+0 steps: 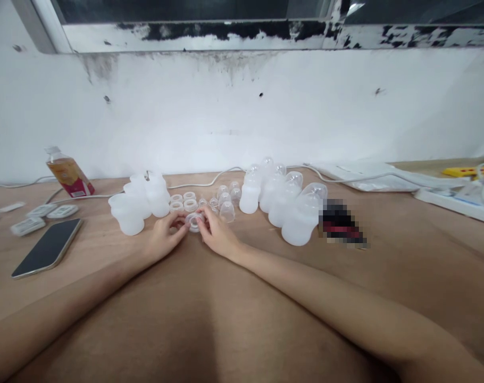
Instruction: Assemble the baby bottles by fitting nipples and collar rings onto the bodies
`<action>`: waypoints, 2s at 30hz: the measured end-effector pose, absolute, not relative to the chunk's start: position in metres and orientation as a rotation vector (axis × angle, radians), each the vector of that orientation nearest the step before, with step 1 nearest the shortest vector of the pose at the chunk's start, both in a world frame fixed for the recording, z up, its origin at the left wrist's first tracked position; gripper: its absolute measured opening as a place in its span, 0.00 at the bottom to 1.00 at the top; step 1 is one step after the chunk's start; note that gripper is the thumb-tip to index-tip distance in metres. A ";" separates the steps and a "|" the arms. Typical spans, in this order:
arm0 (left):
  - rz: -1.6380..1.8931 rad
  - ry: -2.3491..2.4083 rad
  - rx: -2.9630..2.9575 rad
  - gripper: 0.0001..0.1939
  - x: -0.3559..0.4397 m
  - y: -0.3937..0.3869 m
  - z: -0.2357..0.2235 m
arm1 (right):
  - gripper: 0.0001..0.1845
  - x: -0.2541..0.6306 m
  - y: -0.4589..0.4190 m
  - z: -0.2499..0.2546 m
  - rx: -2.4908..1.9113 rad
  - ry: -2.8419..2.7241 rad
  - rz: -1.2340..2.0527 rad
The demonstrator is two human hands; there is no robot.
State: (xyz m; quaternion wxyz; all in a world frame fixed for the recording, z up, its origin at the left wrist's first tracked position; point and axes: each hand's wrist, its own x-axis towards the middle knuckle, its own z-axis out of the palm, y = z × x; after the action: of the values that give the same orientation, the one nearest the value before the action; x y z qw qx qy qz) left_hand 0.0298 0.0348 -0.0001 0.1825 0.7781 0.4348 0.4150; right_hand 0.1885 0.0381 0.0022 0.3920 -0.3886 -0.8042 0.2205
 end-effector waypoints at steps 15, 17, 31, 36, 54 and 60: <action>1.254 1.318 2.102 0.04 0.036 0.042 0.000 | 0.08 0.177 0.048 0.001 -1.091 -2.059 0.460; 1.270 1.304 2.112 0.06 0.037 0.041 0.000 | 0.10 0.176 0.048 0.002 -1.086 -2.071 0.465; 1.186 1.390 2.198 0.04 0.035 0.039 -0.001 | 0.06 0.176 0.047 0.000 -1.046 -2.085 0.480; 1.162 1.373 2.236 0.02 0.035 0.038 -0.002 | 0.05 0.177 0.049 -0.003 -1.030 -2.094 0.407; 1.087 1.349 2.230 0.08 0.035 0.043 -0.008 | 0.11 0.175 0.050 -0.005 -1.039 -2.136 0.403; 1.107 1.411 2.225 0.07 0.034 0.045 -0.009 | 0.12 0.172 0.053 -0.009 -1.002 -2.164 0.353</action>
State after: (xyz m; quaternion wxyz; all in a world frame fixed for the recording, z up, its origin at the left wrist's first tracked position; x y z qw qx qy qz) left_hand 0.0343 0.0445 -0.0091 0.1415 0.7707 0.4887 0.3835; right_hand 0.1723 0.0527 -0.0090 0.3576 -0.3881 -0.8383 0.1367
